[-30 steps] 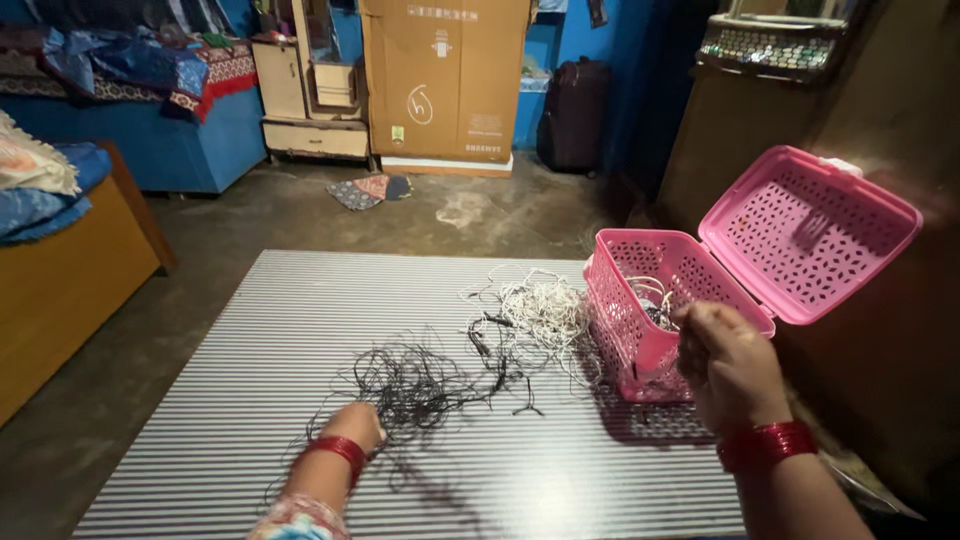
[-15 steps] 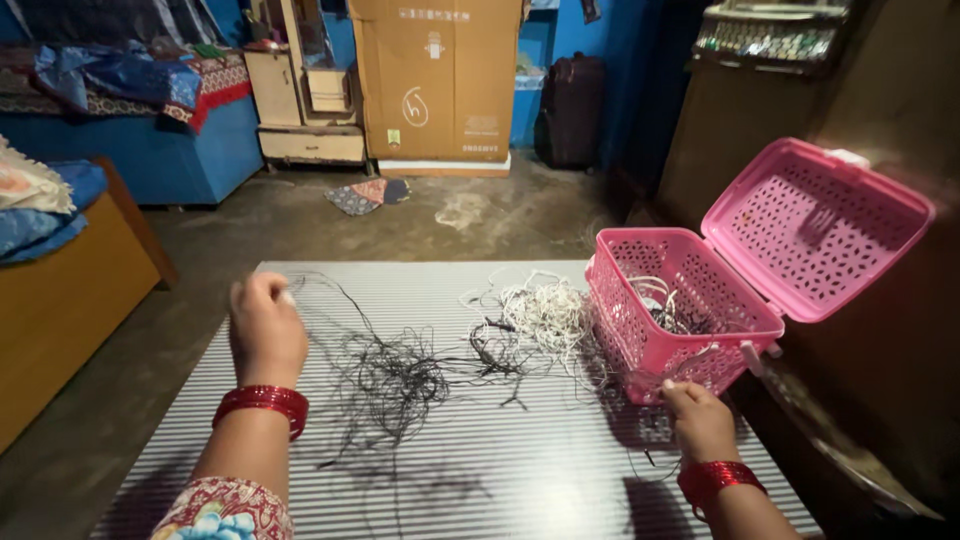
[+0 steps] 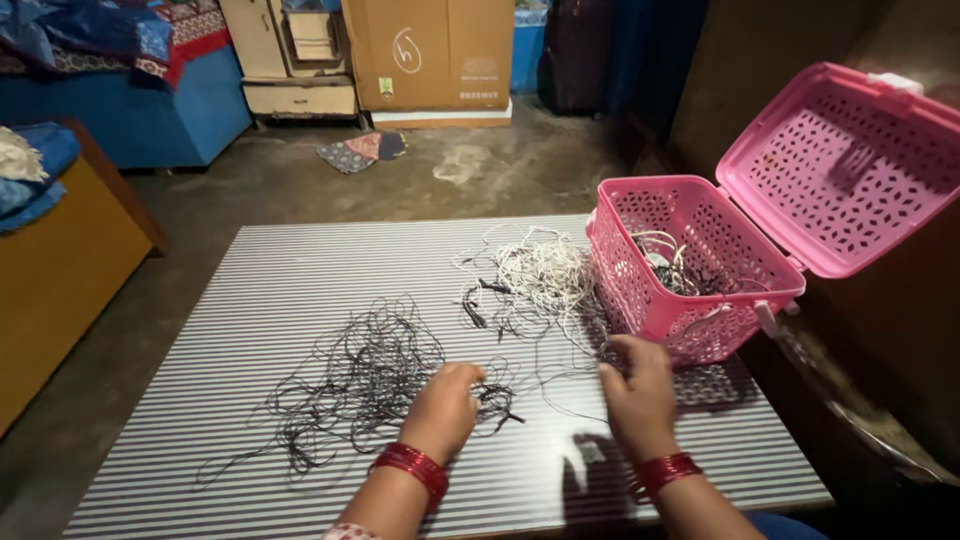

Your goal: The person untangles a large pile of black and white wires on a striped mat. They pick up tangled sections, separate the strands by hand, and place the untangled wires into a pink plastic basket.

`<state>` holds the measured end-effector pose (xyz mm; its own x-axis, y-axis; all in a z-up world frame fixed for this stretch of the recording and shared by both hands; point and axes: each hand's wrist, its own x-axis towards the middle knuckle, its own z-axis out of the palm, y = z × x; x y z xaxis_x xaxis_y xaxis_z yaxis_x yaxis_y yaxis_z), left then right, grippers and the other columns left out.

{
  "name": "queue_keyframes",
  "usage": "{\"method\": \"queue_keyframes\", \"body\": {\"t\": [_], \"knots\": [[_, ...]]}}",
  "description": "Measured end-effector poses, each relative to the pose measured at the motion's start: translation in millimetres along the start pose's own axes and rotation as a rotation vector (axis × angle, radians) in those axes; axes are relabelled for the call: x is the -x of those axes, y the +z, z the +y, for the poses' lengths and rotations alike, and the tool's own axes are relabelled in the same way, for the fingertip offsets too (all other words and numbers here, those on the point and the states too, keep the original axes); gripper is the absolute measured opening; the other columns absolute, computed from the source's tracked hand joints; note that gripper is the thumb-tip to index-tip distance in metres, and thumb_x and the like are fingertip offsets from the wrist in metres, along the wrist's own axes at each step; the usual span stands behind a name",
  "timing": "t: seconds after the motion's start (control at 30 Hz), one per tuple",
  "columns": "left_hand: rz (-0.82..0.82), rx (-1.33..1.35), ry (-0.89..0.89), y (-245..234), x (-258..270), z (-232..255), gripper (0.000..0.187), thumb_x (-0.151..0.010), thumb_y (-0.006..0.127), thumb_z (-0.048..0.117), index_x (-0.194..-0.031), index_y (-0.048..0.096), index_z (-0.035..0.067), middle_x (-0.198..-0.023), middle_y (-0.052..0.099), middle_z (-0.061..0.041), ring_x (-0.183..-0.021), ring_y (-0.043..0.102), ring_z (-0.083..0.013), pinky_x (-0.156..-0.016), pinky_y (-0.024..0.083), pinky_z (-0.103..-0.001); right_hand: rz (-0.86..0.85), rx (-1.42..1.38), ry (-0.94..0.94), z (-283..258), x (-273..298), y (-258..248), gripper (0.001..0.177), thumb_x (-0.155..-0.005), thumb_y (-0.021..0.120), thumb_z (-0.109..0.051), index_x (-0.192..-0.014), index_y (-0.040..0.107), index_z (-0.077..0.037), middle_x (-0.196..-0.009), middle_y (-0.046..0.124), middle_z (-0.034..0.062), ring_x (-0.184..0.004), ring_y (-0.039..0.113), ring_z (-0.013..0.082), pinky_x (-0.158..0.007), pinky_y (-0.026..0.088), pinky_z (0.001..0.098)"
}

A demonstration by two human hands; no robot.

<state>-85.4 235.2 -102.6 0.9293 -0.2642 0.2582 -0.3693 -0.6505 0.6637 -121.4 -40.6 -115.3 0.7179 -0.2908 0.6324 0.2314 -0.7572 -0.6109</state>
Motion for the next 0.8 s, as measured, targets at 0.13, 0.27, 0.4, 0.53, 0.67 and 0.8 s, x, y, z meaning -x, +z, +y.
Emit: {"method": "queue_keyframes", "body": {"t": [0.13, 0.27, 0.4, 0.53, 0.67, 0.8], "knots": [[0.195, -0.131, 0.028, 9.4, 1.6, 25.6, 0.061, -0.061, 0.080, 0.006, -0.121, 0.067, -0.001, -0.117, 0.068, -0.023, -0.109, 0.059, -0.0480, -0.088, 0.048, -0.053, -0.455, -0.529, 0.376, -6.2, 24.7, 38.9, 0.016, -0.089, 0.071, -0.007, -0.103, 0.074, -0.001, -0.088, 0.073, 0.0037, -0.079, 0.065, 0.0128, -0.072, 0.054, 0.0273], [-0.105, -0.066, -0.385, 10.4, -1.8, 40.3, 0.015, -0.086, 0.073, 0.016, -0.098, 0.077, 0.008, -0.097, 0.074, -0.013, -0.100, 0.069, -0.0321, -0.091, 0.054, -0.043, -0.878, -0.769, 0.761, -15.8, 35.3, 45.2, 0.021, -0.089, 0.072, -0.007, -0.108, 0.071, 0.002, -0.085, 0.069, 0.0025, -0.071, 0.060, 0.0138, -0.064, 0.050, 0.0268], [-0.062, 0.324, -0.242, 22.3, -8.5, 19.7, 0.014, -0.084, 0.073, 0.012, -0.095, 0.074, 0.003, -0.084, 0.074, -0.008, -0.080, 0.067, -0.0218, -0.074, 0.055, -0.036, -0.784, -0.885, 1.129, -51.8, 20.5, 25.8, 0.025, -0.091, 0.071, -0.011, -0.113, 0.061, -0.015, -0.082, 0.067, 0.0003, -0.071, 0.063, 0.0144, -0.064, 0.050, 0.0303], [-0.244, 0.636, -0.294, 27.7, -2.5, -2.5, 0.012, -0.092, 0.067, 0.010, -0.100, 0.068, 0.001, -0.081, 0.065, 0.001, -0.070, 0.054, -0.0090, -0.063, 0.047, -0.027, -0.765, -1.116, 1.005, -50.2, 18.1, 28.0, 0.014, -0.092, 0.071, -0.007, -0.103, 0.061, -0.007, -0.079, 0.062, 0.0008, -0.068, 0.058, 0.0114, -0.062, 0.047, 0.0272], [-0.164, 0.639, -0.402, 26.8, -3.1, -13.3, 0.014, -0.096, 0.062, 0.013, -0.104, 0.066, 0.003, -0.075, 0.067, -0.001, -0.066, 0.059, -0.0094, -0.060, 0.048, -0.026, -0.758, -1.109, 0.788, -33.9, 24.2, 41.6, 0.008, -0.092, 0.069, -0.006, -0.093, 0.061, -0.003, -0.077, 0.061, 0.0023, -0.067, 0.059, 0.0117, -0.061, 0.047, 0.0265], [0.018, 0.603, -0.563, 2.6, -3.7, -23.7, 0.017, -0.095, 0.058, 0.009, -0.110, 0.067, 0.007, -0.074, 0.063, -0.002, -0.061, 0.052, -0.0136, -0.056, 0.043, -0.030, -0.632, -1.000, 0.818, -27.3, 14.7, 42.4, 0.003, -0.090, 0.066, -0.004, -0.092, 0.065, -0.004, -0.077, 0.063, 0.0023, -0.065, 0.058, 0.0124, -0.060, 0.047, 0.0280]]}}
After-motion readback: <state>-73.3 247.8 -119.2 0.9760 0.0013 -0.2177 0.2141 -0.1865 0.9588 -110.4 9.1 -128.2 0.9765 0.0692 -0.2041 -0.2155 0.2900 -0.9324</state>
